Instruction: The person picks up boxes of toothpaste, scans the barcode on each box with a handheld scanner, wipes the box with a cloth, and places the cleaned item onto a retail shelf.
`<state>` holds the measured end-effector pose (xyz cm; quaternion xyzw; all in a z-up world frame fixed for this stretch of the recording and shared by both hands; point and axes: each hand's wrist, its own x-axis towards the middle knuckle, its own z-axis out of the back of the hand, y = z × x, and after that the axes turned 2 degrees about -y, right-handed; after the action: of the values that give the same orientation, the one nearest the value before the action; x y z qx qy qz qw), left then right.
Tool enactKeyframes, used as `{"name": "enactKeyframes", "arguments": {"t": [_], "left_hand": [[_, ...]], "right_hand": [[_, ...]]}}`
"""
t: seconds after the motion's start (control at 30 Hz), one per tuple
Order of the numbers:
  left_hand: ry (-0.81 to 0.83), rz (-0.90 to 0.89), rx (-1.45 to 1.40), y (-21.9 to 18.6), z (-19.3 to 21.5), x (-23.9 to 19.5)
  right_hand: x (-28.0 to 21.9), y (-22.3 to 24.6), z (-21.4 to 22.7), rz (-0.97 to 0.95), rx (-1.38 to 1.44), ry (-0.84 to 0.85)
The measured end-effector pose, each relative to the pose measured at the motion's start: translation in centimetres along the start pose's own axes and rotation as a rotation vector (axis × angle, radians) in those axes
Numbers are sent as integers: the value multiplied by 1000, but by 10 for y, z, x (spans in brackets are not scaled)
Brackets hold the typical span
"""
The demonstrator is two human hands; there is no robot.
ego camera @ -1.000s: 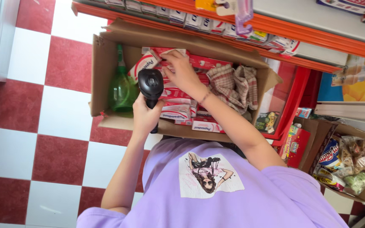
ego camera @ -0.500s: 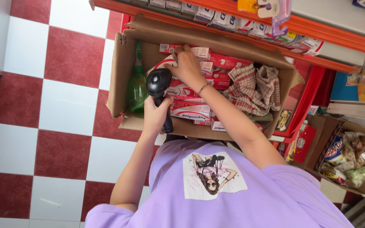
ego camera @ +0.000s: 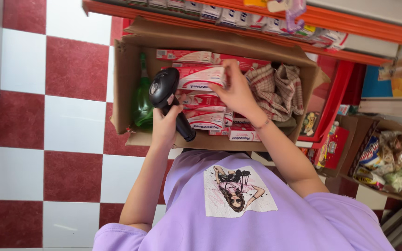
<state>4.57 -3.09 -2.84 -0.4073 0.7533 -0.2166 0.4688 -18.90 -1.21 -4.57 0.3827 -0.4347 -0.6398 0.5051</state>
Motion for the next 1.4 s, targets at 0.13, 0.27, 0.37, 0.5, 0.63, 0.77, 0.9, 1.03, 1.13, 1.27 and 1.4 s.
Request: {"name": "enactKeyframes", "arguments": {"t": [0.13, 0.27, 0.37, 0.5, 0.63, 0.77, 0.9, 1.03, 1.13, 1.27, 1.4], "left_hand": [[37, 64, -87, 14, -9, 0], [222, 11, -138, 26, -35, -7], [362, 107, -128, 25, -66, -18], [589, 145, 31, 34, -101, -29], [709, 87, 494, 47, -123, -28], [741, 110, 554, 62, -163, -43], [774, -161, 647, 65, -215, -61], [995, -597, 971, 74, -253, -66], [1027, -493, 930, 82, -274, -73], [1019, -504, 943, 94, -291, -78], [1000, -465, 903, 95, -305, -82]], "right_hand": [[-45, -13, 33, 94, 261, -29], [-90, -22, 66, 29, 408, -143], [-117, -20, 94, 73, 469, -215], [-145, -16, 129, 178, 94, -379], [-173, -32, 158, 144, 162, -471], [-211, -50, 191, 116, 80, -593], [-237, -63, 220, 134, -54, -736], [-258, -76, 238, 67, -51, -822], [-266, -83, 248, 78, -68, -844], [-276, -94, 258, 64, -48, -867], [-278, -103, 265, 70, -26, -876]]}}
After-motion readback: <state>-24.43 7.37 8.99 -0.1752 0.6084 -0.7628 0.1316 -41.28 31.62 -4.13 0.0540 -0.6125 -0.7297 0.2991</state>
